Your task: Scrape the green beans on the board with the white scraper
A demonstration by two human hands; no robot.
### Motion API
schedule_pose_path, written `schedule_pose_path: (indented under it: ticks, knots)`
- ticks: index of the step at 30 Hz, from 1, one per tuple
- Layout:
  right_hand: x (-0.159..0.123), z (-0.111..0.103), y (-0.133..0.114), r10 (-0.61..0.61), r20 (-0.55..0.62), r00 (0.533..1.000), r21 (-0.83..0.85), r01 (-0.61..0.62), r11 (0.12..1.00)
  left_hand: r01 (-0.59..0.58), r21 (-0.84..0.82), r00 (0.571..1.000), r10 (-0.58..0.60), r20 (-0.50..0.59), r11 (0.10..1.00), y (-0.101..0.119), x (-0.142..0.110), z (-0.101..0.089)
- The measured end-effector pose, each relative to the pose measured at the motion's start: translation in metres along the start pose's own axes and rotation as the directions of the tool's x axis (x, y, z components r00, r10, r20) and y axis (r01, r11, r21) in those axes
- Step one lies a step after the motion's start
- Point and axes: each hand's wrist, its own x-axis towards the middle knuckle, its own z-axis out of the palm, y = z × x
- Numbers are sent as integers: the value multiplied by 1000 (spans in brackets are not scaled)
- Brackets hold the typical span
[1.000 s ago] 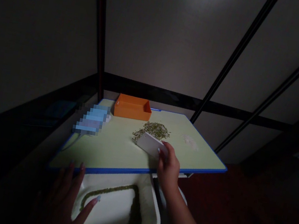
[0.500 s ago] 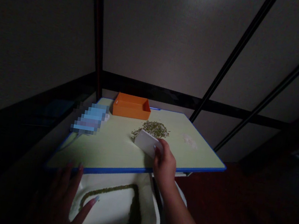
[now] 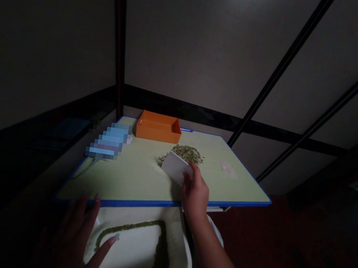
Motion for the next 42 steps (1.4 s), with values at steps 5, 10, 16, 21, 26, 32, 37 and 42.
schedule_pose_path:
  ticks: [5,10,16,21,26,32,37,42]
  knots:
    - [5,4,-3,-13,18,1000,6,13,1000,-4,12,1000,4,20,1000,-1,0,1]
    - [8,7,-6,-25,49,998,39,23,999,6,13,998,-7,65,1000,1,1,-3]
    - [18,8,-8,-34,136,990,74,25,997,6,14,1000,-6,8,1000,0,0,2]
    - [23,11,-9,-52,149,988,144,30,989,13,5,1000,-13,2,1000,-3,-1,5]
    - [22,11,-8,-97,139,986,223,64,973,8,18,999,-9,48,1000,-1,0,0]
    - [22,10,-7,-127,153,980,274,82,958,-7,39,1000,7,21,999,0,0,0]
    - [22,10,-7,-135,162,978,280,86,956,-16,15,1000,16,6,1000,-2,-2,3]
    - [21,9,-6,-161,158,974,302,108,947,17,1,1000,-17,21,1000,-1,-1,2]
